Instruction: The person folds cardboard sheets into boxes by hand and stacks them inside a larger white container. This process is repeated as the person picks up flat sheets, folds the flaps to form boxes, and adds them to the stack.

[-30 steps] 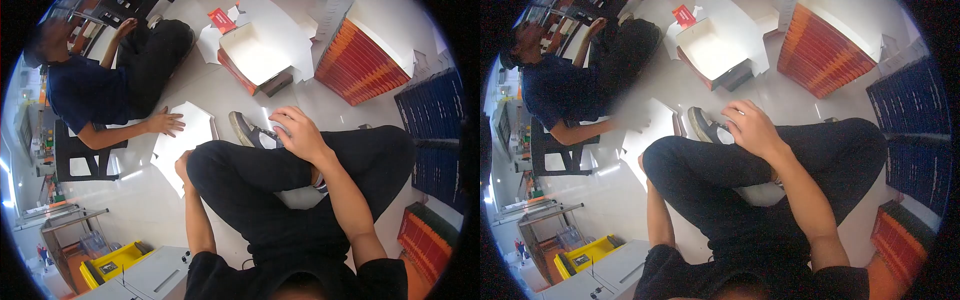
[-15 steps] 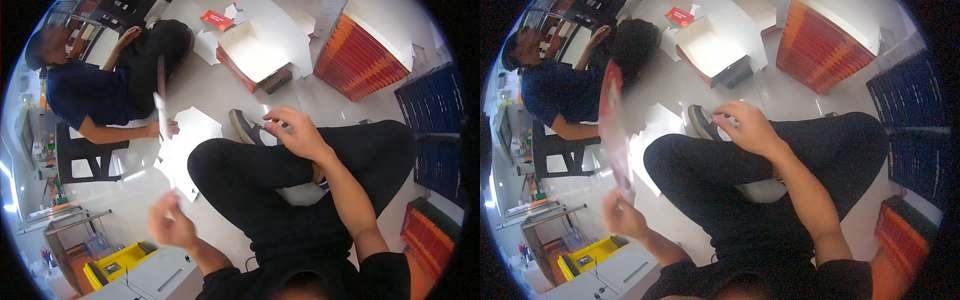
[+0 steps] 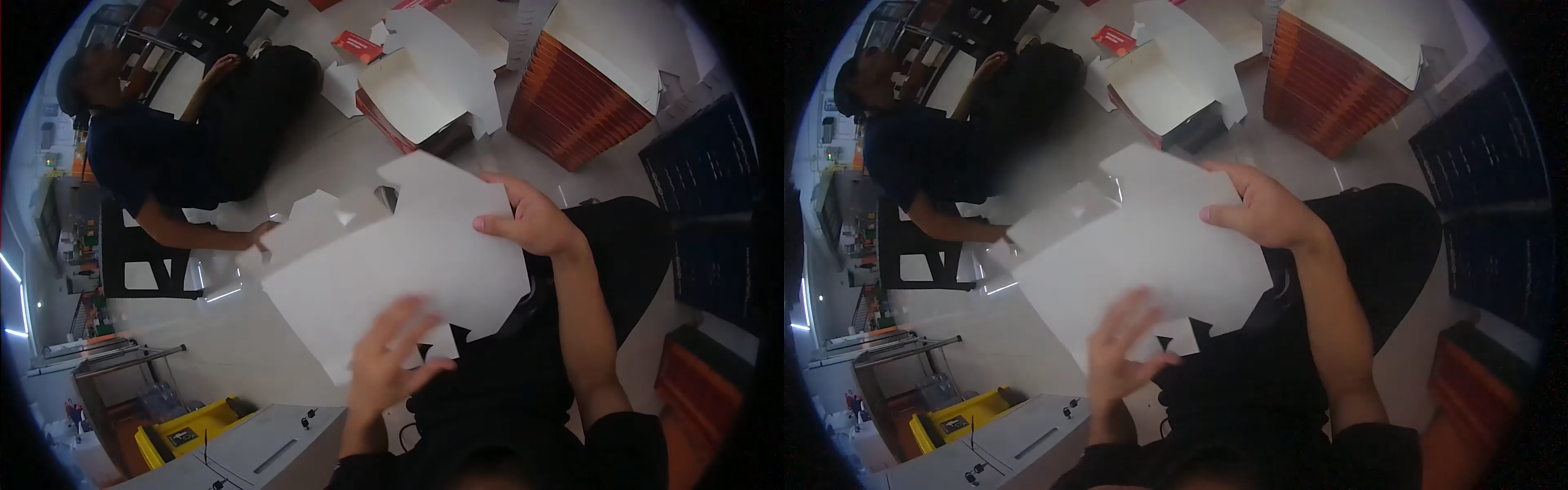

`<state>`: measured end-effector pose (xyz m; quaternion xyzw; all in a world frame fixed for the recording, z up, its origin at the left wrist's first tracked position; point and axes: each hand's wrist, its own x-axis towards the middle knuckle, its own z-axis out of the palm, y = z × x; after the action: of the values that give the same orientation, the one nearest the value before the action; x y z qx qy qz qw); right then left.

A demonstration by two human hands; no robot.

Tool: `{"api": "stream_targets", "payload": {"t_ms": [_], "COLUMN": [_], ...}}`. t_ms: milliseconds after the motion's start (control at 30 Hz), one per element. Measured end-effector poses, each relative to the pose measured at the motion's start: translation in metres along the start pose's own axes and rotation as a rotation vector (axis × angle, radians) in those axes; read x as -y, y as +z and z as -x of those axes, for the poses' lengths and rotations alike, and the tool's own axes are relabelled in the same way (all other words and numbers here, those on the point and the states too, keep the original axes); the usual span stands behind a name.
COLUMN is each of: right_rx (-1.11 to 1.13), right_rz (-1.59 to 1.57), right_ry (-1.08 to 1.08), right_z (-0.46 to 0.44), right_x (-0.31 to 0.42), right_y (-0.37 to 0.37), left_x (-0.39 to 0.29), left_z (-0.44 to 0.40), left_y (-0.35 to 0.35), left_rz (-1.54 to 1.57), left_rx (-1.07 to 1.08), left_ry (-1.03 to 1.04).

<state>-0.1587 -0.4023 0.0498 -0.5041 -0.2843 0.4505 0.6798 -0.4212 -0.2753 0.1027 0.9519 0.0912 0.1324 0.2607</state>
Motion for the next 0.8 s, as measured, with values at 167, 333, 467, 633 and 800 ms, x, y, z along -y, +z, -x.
{"api": "stream_targets", "payload": {"t_ms": [167,333,467,633,800], "right_rx": [0.275,0.026,-0.454,-0.563,-0.256], "right_rz": [0.24,0.328,0.475,0.06,-0.079], "right_ry": [0.087,-0.06,-0.307,-0.069,0.341], "right_z": [0.002,-0.008,-0.013,-0.028,-0.031], "right_x": [0.005,-0.005,-0.006,-0.045,-0.059], "right_y": [-0.002,0.008,0.0,-0.005,0.034], "left_x": [0.031,0.072,0.083,0.081,0.061], "left_z": [-0.021,-0.006,0.001,-0.004,-0.004], "left_y": [-0.052,-0.07,-0.056,-0.03,0.007], "left_rz": [-0.577,-0.195,-0.099,-0.046,-0.367], "left_rx": [-0.31,0.128,-0.382,-0.789,-0.841], "left_ry": [-0.179,-0.667,-0.513,-0.607,-0.662]}}
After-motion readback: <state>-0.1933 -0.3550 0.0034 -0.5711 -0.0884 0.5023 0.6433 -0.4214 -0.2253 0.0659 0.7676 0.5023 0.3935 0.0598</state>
